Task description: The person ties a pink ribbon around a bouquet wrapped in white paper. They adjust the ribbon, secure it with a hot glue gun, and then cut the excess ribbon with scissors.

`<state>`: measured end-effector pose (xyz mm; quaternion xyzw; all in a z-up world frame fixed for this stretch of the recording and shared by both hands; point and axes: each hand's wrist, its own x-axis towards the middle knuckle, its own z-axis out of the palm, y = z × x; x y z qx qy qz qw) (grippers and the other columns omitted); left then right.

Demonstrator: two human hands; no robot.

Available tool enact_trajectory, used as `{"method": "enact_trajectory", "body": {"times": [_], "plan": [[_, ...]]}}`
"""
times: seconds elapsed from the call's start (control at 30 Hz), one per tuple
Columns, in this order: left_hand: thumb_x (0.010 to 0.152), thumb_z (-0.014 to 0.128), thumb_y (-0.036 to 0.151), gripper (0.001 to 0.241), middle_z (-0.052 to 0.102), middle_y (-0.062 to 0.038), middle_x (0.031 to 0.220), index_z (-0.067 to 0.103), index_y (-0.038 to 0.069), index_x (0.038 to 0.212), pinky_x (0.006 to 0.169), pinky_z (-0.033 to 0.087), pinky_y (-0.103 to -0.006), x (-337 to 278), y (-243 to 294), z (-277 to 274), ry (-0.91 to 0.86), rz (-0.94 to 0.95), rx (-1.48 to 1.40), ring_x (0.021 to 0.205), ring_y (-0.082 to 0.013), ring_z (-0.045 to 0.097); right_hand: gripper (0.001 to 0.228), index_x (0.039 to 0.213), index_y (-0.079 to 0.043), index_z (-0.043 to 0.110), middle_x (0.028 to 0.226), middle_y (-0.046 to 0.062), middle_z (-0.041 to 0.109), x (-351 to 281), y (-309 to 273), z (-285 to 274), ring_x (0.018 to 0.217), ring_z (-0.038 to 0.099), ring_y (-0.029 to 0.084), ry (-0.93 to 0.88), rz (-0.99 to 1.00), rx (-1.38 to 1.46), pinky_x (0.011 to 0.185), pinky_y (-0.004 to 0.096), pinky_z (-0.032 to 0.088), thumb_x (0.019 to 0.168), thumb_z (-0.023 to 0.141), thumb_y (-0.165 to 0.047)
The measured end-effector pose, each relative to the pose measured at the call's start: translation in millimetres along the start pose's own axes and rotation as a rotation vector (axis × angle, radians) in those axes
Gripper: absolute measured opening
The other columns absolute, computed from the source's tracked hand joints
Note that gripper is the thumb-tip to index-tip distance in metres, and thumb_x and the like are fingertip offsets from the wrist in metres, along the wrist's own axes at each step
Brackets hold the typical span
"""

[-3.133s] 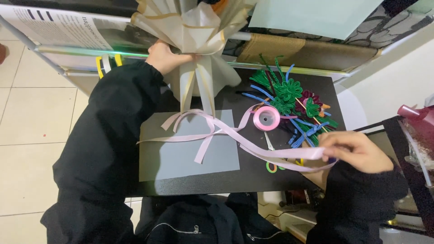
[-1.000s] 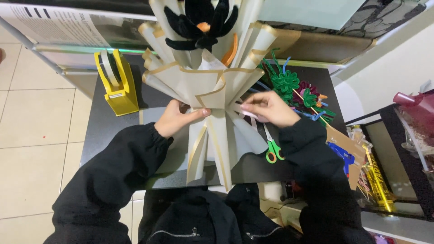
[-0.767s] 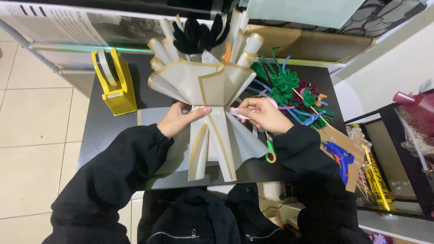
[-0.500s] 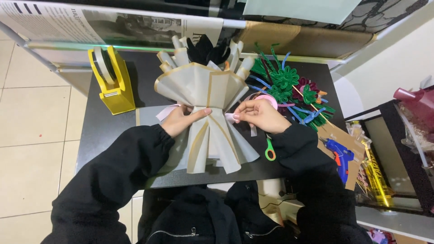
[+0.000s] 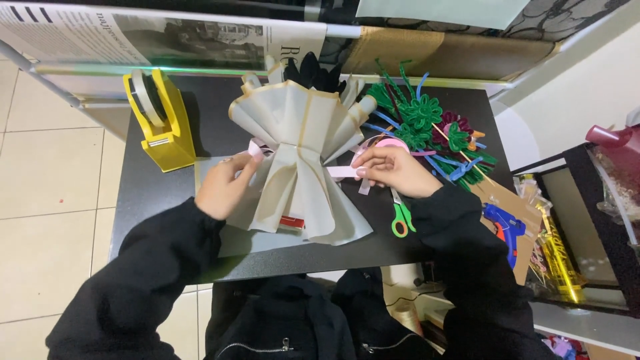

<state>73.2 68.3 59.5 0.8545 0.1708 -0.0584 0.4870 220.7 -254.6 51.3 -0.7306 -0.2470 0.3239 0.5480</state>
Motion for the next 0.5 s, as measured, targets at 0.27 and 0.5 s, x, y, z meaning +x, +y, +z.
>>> {"method": "enact_trajectory", "body": {"times": [0.27,0.5], "plan": [[0.104,0.063,0.018,0.023,0.074,-0.016,0.120,0.075,0.003,0.117,0.092,0.055,-0.0470,-21,-23,-27,0.324,0.497,0.095,0.109,-0.0394,0.069,0.019,0.110,0.002,0.076,0.089,0.013,0.071,-13,-17,0,0.073,0.067,0.013,-0.020,-0.006,-0.043,0.061,0.022,0.057,0.091,0.073,0.000],[0.094,0.080,0.001,0.017,0.075,-0.020,0.109,0.077,0.000,0.111,0.090,0.058,-0.0400,-19,-8,-31,0.520,0.636,-0.239,0.101,-0.0327,0.073,0.017,0.109,0.002,0.077,0.083,0.013,0.072,-21,-50,0,0.071,0.066,0.013,0.001,-0.050,-0.068,0.065,0.024,0.058,0.093,0.071,-0.002]]}}
